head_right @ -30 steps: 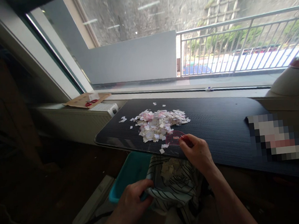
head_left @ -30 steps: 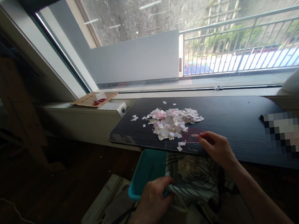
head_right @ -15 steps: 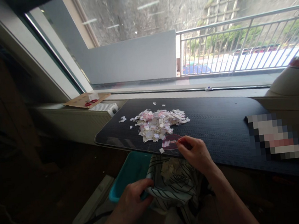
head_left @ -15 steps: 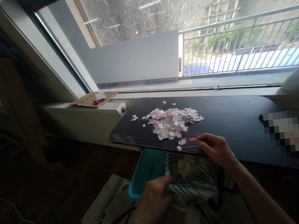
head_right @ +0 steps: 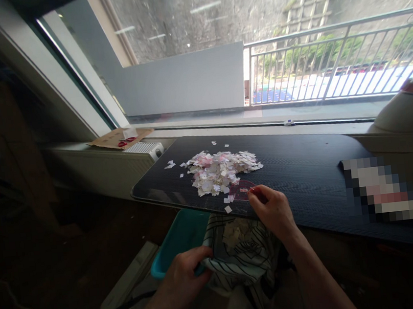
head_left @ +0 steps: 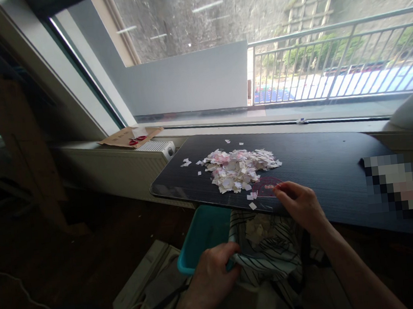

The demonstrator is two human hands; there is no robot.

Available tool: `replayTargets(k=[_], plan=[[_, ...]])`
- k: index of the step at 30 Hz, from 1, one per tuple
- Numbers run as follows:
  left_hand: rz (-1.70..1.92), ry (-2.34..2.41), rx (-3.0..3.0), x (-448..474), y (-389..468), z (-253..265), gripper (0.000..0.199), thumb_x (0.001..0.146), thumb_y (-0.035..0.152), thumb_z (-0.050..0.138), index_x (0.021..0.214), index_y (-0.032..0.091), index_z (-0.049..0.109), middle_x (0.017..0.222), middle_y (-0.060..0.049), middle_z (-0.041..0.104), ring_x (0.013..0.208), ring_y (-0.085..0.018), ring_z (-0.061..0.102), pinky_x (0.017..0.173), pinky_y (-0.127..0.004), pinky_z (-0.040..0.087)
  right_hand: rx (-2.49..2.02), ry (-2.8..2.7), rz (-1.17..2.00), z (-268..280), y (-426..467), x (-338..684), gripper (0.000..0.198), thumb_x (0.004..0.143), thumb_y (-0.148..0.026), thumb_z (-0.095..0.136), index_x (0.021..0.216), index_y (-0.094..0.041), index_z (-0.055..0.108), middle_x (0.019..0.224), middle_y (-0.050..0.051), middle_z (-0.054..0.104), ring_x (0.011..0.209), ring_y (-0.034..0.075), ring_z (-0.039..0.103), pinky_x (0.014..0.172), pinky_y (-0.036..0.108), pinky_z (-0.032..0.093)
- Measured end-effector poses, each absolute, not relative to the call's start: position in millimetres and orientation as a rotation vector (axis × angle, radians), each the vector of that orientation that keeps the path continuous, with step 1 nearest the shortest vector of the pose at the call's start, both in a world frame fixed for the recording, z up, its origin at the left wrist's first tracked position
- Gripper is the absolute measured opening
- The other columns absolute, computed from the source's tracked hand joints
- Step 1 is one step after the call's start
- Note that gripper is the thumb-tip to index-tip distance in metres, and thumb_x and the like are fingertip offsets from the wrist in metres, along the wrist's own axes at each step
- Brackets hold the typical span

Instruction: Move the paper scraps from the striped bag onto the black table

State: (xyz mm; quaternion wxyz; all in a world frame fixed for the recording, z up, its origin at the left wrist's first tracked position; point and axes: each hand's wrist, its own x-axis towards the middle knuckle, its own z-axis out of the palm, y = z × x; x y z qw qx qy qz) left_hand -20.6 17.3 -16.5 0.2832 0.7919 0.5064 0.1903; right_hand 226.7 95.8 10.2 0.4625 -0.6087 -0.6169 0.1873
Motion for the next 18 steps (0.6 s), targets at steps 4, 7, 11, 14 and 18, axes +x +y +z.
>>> replayTargets(k=[4,7,11,14,18], plan=[[0.518,1.359,2.116,-21.0,16.9,-16.4,0.026,0.073,0.007,0.051,0.092,0.021,0.061,0.088,0.000,0.066,0.085,-0.018,0.061,0.072,-0.023,0.040,-1.446,-1.555,0.524,10.3,95.2,227.9,0.021,0.075,-0.034,0.055,0.069,-0.017,0.067,0.062,0.001,0.066,0.059,0.015,0.057,0.056,0.024,0.043],[0.521,1.358,2.117,-20.9,16.6,-16.2,0.026,0.073,0.007,0.051,0.093,0.021,0.061,0.089,-0.001,0.066,0.085,-0.018,0.061,0.072,-0.024,0.041,-1.424,-1.518,0.517,11.5,95.0,227.4,0.022,0.076,-0.034,0.055,0.070,-0.017,0.067,0.064,0.002,0.066,0.061,0.016,0.059,0.056,0.024,0.043],[0.520,1.359,2.116,-20.4,16.7,-16.2,0.026,0.072,0.007,0.051,0.091,0.021,0.061,0.087,0.000,0.065,0.084,-0.018,0.061,0.070,-0.023,0.041,-1.491,-1.506,0.464,12.0,95.8,226.4,0.024,0.076,-0.037,0.055,0.075,-0.017,0.069,0.068,0.003,0.068,0.064,0.017,0.060,0.059,0.026,0.045],[0.539,1.358,2.108,-20.3,16.6,-17.0,0.027,0.071,0.007,0.050,0.091,0.021,0.060,0.088,0.000,0.065,0.084,-0.018,0.061,0.070,-0.023,0.041,-1.455,-1.553,0.517,11.7,95.3,227.4,0.022,0.075,-0.034,0.055,0.070,-0.017,0.067,0.062,0.001,0.065,0.059,0.015,0.057,0.056,0.025,0.043],[0.553,1.353,2.098,-20.5,16.2,-17.8,0.027,0.071,0.007,0.050,0.091,0.022,0.060,0.088,0.000,0.066,0.084,-0.017,0.061,0.071,-0.023,0.040,-1.384,-1.502,0.543,11.5,94.5,228.7,0.020,0.074,-0.032,0.054,0.066,-0.017,0.065,0.059,0.001,0.062,0.057,0.014,0.055,0.053,0.024,0.042]])
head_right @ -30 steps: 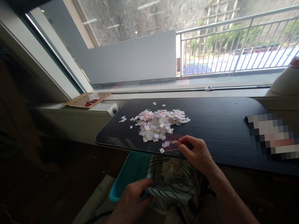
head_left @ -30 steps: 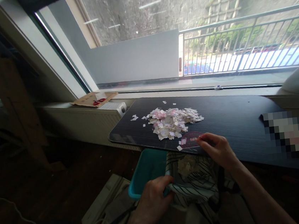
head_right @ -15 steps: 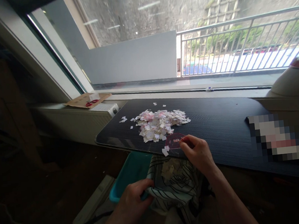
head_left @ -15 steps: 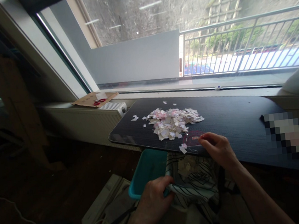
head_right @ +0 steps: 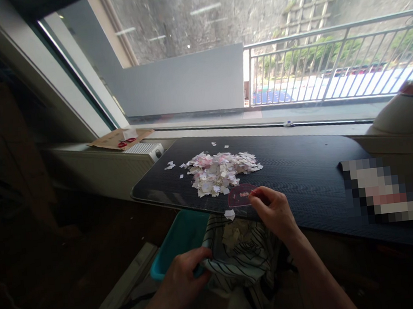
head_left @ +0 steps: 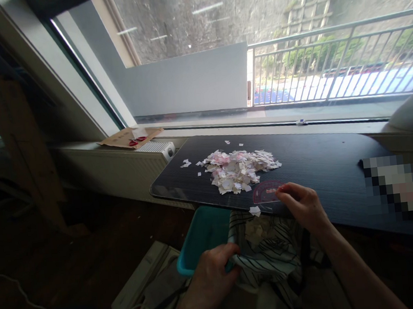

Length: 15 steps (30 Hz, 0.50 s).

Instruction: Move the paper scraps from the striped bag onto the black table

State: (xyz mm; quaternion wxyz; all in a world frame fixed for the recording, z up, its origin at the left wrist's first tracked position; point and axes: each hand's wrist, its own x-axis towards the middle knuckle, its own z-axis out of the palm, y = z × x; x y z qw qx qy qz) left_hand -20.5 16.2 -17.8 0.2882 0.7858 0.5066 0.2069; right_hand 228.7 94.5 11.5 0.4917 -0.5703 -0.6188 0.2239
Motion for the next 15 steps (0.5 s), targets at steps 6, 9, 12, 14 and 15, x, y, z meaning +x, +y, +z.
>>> replayTargets(k=[6,9,12,14,15], plan=[[0.549,1.350,2.092,-20.8,15.9,-16.2,0.027,0.071,0.008,0.050,0.092,0.022,0.060,0.089,0.001,0.066,0.085,-0.018,0.061,0.072,-0.023,0.041,-1.388,-1.547,0.571,13.3,92.6,228.5,0.017,0.072,-0.029,0.055,0.063,-0.017,0.063,0.053,-0.002,0.057,0.051,0.012,0.050,0.049,0.022,0.039],[0.542,1.360,2.086,-20.6,16.3,-15.5,0.027,0.071,0.008,0.050,0.092,0.022,0.061,0.090,0.000,0.066,0.086,-0.018,0.061,0.072,-0.023,0.041,-1.348,-1.530,0.591,14.7,91.7,228.8,0.018,0.073,-0.029,0.056,0.062,-0.017,0.062,0.055,-0.001,0.058,0.053,0.013,0.052,0.051,0.022,0.040],[0.530,1.361,2.090,-20.3,16.5,-16.3,0.027,0.071,0.007,0.051,0.092,0.022,0.061,0.090,0.000,0.066,0.086,-0.018,0.061,0.072,-0.023,0.041,-1.388,-1.445,0.529,12.9,94.8,228.2,0.021,0.076,-0.035,0.056,0.070,-0.017,0.066,0.062,0.001,0.064,0.059,0.015,0.057,0.054,0.023,0.043],[0.527,1.356,2.100,-20.4,16.5,-17.5,0.026,0.072,0.008,0.051,0.091,0.022,0.061,0.089,0.000,0.066,0.085,-0.018,0.061,0.072,-0.023,0.041,-1.425,-1.437,0.502,9.5,98.7,227.4,0.026,0.077,-0.039,0.057,0.078,-0.016,0.069,0.068,0.003,0.067,0.063,0.016,0.060,0.057,0.025,0.046],[0.528,1.354,2.104,-20.4,16.5,-18.1,0.026,0.072,0.008,0.050,0.091,0.022,0.061,0.088,0.000,0.066,0.085,-0.018,0.061,0.072,-0.023,0.041,-1.437,-1.458,0.499,7.7,100.6,227.0,0.028,0.077,-0.041,0.057,0.082,-0.016,0.070,0.070,0.003,0.069,0.065,0.017,0.061,0.058,0.025,0.047]])
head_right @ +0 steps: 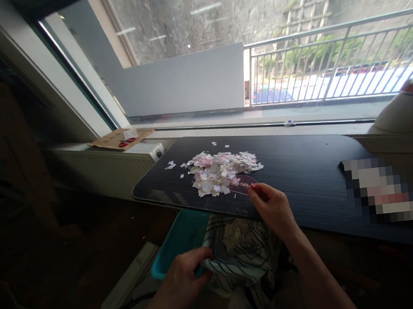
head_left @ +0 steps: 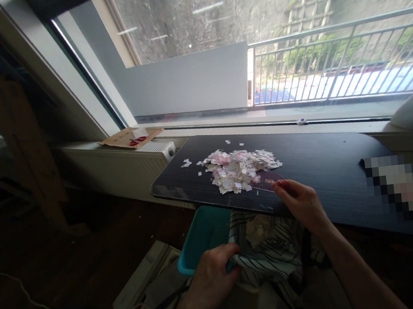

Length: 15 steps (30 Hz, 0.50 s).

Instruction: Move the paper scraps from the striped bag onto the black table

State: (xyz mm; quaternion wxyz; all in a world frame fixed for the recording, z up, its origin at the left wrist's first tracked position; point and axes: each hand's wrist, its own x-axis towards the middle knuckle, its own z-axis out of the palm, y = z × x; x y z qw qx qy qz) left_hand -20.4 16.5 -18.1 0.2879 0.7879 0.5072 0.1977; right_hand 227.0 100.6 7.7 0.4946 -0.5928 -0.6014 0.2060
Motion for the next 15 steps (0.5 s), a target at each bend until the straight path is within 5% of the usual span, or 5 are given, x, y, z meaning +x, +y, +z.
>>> replayTargets(k=[15], plan=[[0.542,1.358,2.103,-20.7,16.7,-17.6,0.028,0.071,0.006,0.051,0.092,0.022,0.061,0.089,0.001,0.066,0.085,-0.017,0.061,0.071,-0.023,0.039,-1.478,-1.527,0.516,10.8,96.9,226.5,0.025,0.077,-0.038,0.055,0.077,-0.017,0.069,0.071,0.003,0.070,0.066,0.018,0.062,0.061,0.026,0.045]])
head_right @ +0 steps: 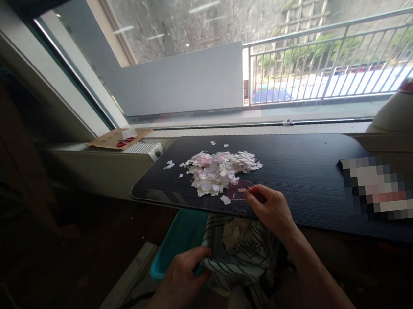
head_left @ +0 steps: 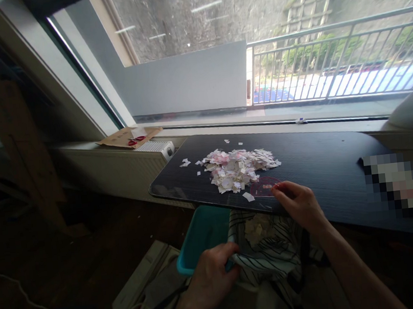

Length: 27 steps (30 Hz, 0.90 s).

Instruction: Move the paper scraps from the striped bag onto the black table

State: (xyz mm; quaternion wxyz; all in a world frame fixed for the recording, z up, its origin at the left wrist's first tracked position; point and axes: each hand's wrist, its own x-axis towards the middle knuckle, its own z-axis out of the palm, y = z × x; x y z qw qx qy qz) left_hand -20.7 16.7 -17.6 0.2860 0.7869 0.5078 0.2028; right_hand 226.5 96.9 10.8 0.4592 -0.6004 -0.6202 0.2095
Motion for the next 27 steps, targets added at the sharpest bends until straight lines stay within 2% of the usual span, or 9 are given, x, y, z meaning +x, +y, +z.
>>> replayTargets(k=[13,27], plan=[[0.526,1.360,2.114,-21.5,16.2,-19.5,0.028,0.071,0.007,0.051,0.092,0.021,0.061,0.088,0.001,0.065,0.085,-0.017,0.061,0.072,-0.023,0.040,-1.399,-1.542,0.662,13.0,92.9,228.8,0.017,0.073,-0.030,0.056,0.066,-0.017,0.064,0.057,-0.001,0.058,0.056,0.013,0.050,0.054,0.023,0.039],[0.516,1.373,2.091,-20.3,16.6,-17.7,0.027,0.071,0.007,0.052,0.092,0.021,0.061,0.089,0.001,0.066,0.085,-0.017,0.061,0.072,-0.024,0.040,-1.526,-1.496,0.499,9.2,98.2,226.5,0.027,0.077,-0.039,0.056,0.077,-0.016,0.068,0.070,0.003,0.068,0.064,0.016,0.059,0.062,0.026,0.043]])
